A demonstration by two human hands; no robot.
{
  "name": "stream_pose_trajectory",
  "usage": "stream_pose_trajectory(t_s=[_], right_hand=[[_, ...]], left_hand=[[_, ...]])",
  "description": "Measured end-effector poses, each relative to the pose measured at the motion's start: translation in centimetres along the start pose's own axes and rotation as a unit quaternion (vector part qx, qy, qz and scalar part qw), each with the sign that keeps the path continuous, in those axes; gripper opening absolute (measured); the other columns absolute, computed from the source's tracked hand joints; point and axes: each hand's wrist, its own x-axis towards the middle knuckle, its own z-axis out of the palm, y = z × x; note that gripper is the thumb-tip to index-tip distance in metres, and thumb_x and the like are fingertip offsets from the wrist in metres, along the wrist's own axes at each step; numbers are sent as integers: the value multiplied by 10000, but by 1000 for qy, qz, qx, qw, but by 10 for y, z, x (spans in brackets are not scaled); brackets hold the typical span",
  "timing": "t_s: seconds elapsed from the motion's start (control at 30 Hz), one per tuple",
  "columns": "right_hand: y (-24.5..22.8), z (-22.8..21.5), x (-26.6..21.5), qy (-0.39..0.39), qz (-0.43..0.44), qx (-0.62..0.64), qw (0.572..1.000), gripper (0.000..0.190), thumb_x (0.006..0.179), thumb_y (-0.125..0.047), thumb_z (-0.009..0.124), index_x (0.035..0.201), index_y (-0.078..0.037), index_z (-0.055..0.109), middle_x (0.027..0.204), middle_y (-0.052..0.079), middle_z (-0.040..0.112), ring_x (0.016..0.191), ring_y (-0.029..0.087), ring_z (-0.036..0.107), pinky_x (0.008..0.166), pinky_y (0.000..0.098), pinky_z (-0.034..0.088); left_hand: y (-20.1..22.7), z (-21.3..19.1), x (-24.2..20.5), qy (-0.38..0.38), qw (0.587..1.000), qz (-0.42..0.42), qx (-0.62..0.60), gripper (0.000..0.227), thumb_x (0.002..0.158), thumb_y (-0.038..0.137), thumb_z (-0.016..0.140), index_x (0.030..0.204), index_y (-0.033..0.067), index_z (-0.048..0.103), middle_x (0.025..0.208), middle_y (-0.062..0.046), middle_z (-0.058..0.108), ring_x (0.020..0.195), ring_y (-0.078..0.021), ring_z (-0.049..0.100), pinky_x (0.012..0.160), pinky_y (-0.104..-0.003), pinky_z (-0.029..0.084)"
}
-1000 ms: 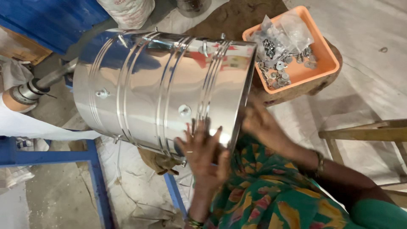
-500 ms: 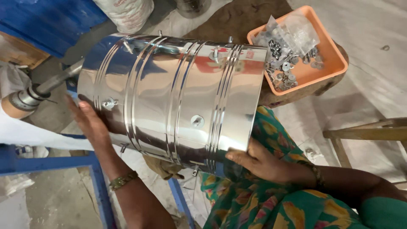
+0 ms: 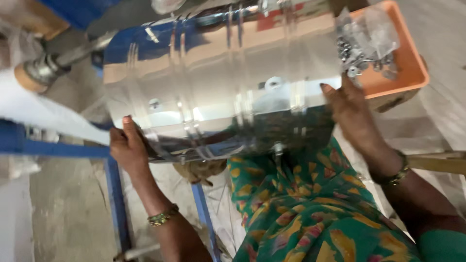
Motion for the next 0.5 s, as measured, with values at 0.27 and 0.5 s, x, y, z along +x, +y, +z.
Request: stream_pose_trajectory(t_s=[0.27,0.5], right_hand=[[11,-36,13,26,-71,127,989,242,1205,-200,625,999,-98,550,729,-23,514,579,78,464,466,243,368],[44,-50,30,22,-9,106,994,168,1172,-183,633,1059,-88,552,828,11,525,685,121,481,555,273,386]], left_hand=[[46,-48,-81,-14,999,-20,-21,384,1084,267,676,828,-7,592,635,-22,574,532,-110,482,482,-302,396],[104,-35,-112,7,987,-41,-153,736,987,288,725,1517,-43,336,1345,-231,476,916,-171,599,681,-319,523]])
